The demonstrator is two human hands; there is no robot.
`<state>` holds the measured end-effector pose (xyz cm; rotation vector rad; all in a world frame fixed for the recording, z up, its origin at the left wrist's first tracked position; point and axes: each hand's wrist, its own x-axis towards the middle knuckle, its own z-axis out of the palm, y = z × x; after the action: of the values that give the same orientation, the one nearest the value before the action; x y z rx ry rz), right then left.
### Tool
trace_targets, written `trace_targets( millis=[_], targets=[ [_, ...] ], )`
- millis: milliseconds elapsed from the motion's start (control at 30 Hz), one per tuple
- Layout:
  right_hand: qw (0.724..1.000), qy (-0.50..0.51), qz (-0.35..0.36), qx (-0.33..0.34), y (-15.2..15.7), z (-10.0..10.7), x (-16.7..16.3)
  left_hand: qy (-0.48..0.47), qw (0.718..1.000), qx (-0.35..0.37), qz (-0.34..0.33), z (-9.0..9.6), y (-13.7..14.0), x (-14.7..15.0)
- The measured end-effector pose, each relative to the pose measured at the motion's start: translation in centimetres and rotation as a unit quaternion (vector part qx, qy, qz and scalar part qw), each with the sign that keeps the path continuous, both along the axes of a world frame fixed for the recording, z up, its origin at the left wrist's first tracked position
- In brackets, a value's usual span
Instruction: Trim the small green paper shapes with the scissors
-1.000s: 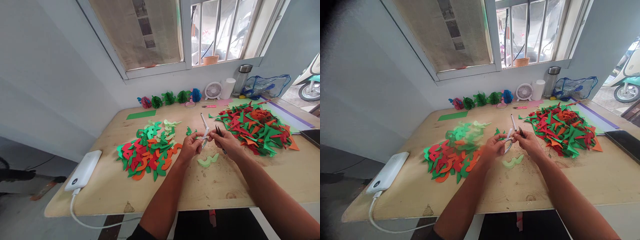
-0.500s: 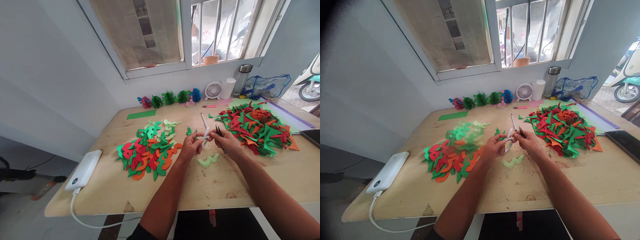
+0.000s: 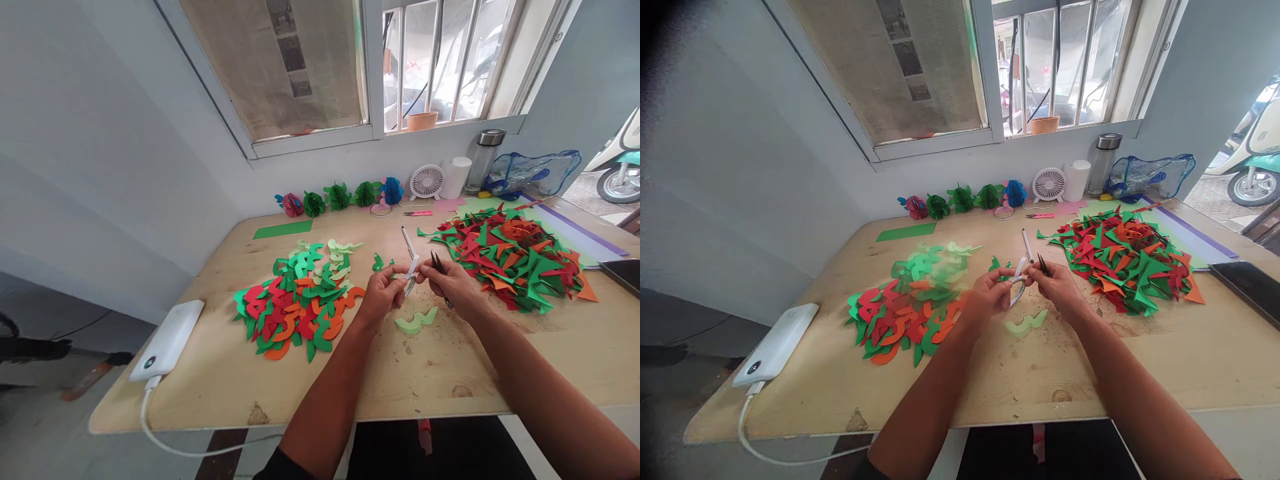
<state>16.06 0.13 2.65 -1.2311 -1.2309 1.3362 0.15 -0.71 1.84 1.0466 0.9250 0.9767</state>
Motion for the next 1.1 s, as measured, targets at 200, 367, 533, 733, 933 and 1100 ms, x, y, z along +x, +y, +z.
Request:
trace_targets(
  millis=[200,367,533,733,933,1100],
  targets=[
    [1.0,-0.002,0.001,-0.002,0.04,0.04,-0.02,-0.004,1.0,-0.002,0.0,-0.01,0.0,0.02],
    [1.0,-0.005,-0.004,-0.003,0.01,0.04,-0.05,-0.005,1.0,0.001,0.001,-0.12,0.01,0.05],
    [1.0,-0.006,-0.004,-0.005,0.03,-0.06,-0.02,-0.003,1.0,0.0,0.0,-0.16,-0.02,-0.01],
    [1.0,-0.016,-0.003,-0.001,0.01,0.0,-0.05,-0.003,1.0,-0.004,0.0,0.02,-0.03,0.01],
    [1.0,-0.013,-0.003,0.007,0.05,-0.01,-0.04,0.001,1.0,-0.007,0.005,0.07,-0.06,0.02],
    [1.0,-0.009,-0.005,0.001,0.09,-0.07,-0.02,0.0,1.0,-0.003,0.001,0.03,-0.04,-0.01]
  ],
)
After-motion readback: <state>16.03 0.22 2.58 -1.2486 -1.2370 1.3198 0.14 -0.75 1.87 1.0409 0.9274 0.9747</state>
